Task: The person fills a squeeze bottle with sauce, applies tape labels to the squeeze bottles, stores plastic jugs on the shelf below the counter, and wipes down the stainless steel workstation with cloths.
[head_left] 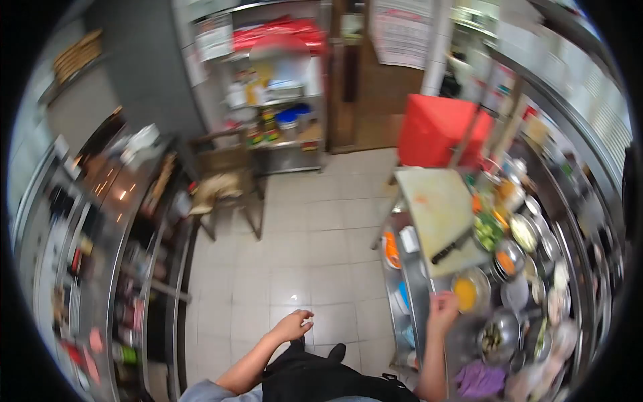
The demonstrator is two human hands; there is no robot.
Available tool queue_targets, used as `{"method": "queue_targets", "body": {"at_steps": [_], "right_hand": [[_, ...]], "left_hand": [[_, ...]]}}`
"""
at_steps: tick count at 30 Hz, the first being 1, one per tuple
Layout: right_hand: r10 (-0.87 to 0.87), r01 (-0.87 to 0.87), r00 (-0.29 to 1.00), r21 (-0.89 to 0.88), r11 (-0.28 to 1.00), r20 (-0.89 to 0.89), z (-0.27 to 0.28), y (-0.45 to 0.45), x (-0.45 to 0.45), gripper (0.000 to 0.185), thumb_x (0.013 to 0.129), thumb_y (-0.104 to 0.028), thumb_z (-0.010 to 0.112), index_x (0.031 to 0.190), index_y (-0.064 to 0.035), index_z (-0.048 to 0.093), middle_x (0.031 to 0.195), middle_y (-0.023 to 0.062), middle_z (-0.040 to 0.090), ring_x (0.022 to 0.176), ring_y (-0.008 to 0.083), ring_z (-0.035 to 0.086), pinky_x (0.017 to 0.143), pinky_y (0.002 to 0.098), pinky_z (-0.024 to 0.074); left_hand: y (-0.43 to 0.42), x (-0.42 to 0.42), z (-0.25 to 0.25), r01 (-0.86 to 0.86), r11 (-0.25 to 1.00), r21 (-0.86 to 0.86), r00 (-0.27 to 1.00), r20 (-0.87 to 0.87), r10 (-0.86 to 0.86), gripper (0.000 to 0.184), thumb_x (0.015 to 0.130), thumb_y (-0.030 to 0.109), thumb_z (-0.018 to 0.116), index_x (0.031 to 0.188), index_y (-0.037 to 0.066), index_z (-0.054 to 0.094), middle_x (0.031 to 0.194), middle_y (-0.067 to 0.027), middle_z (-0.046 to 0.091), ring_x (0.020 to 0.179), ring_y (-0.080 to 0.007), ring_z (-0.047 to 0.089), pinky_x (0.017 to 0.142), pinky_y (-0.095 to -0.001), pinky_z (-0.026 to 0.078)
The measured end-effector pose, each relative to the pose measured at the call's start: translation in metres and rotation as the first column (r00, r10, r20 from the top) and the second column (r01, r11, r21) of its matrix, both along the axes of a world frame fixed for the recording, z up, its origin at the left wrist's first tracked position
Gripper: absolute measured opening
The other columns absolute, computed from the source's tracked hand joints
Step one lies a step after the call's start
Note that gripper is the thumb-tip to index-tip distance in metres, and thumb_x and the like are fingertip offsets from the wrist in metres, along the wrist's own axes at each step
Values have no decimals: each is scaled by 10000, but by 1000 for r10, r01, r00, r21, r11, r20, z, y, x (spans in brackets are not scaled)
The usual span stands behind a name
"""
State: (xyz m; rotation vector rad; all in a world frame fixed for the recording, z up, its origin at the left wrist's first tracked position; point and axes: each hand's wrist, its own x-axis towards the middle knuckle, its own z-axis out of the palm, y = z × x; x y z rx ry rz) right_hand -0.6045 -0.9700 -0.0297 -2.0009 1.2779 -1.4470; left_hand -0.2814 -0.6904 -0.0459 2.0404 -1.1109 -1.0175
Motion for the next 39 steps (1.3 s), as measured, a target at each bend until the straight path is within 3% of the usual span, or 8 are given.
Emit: {"method": "queue_targets", "body": {"at_steps": [8, 11, 15, 22, 28, 32, 36, 39], "right_hand": [[846, -814, 413, 279, 509, -337, -8, 131, 179, 146, 833, -152, 691, 953, -75, 656, 1130, 130, 621, 1038, 316, 604, 880, 406, 503], [923, -769, 202, 531, 356, -327, -21, 167, 177, 224, 854, -201, 672, 1044, -85, 655, 1111, 129, 639, 1054, 303, 612, 872, 406, 508], [921, -654, -50, 710, 262, -386, -66, 189, 157, 281, 857, -226, 666, 1102, -90, 647, 1086, 135, 666, 1033, 306, 634, 865, 408, 514], [766, -475, -304, 787, 393, -567, -110, 268, 174, 336, 820, -256, 706, 1108, -92, 652, 1054, 149, 693, 996, 330, 653, 848, 424, 522], [945, -450, -322, 888, -99, -57, -200, 364, 249, 343, 864, -299, 637, 1121, -73, 658, 995, 139, 706, 925, 240, 676, 821, 362, 526], [981, -471, -143, 881, 52, -134, -234, 385, 234, 318, 843, -352, 652, 1009, -85, 704, 904, 141, 712, 829, 278, 676, 754, 381, 533], [902, -50, -369, 973, 223, -226, -275, 370, 194, 304, 834, -372, 634, 910, -95, 734, 736, 69, 700, 664, 205, 656, 641, 362, 539], [854, 104, -474, 949, 297, -215, -314, 349, 146, 274, 862, -338, 619, 934, -102, 737, 839, 89, 723, 708, 206, 665, 645, 400, 547]], "left_hand": [[158, 2, -133, -361, 914, 185, 930, 3, 367, 384, 864, 283, 607, 1166, 47, 640, 1128, -195, 661, 1040, -329, 643, 908, -401, 511], [296, -23, -231, -563, 687, 459, 826, 314, 468, 375, 836, 266, 575, 1151, 84, 670, 1163, -189, 654, 1099, -346, 615, 954, -424, 486], [426, -70, -228, -212, 523, 825, 941, 28, 337, 335, 780, 371, 681, 982, 112, 748, 1080, -170, 697, 1020, -285, 664, 870, -395, 523], [520, -140, -201, -795, 396, 460, 414, -66, 908, 258, 746, 1, 679, 983, 95, 724, 765, -97, 731, 699, -168, 701, 624, -295, 547], [584, -164, -202, -919, 261, 294, 210, -194, 958, 275, 791, -51, 576, 1037, 22, 675, 750, -121, 722, 668, -167, 696, 618, -294, 548], [634, -196, -189, -936, 122, 330, 100, -84, 991, 232, 779, -38, 581, 981, 7, 684, 736, -122, 714, 664, -175, 693, 612, -312, 555], [680, -229, -210, -958, 23, 286, 86, 209, 974, 331, 566, -36, 703, 894, 5, 697, 716, -123, 702, 604, -209, 674, 589, -330, 554], [692, -244, -197, -935, -76, 347, -110, -79, 991, 260, 588, -17, 703, 847, -23, 679, 718, -145, 691, 601, -214, 665, 546, -343, 543]]}}
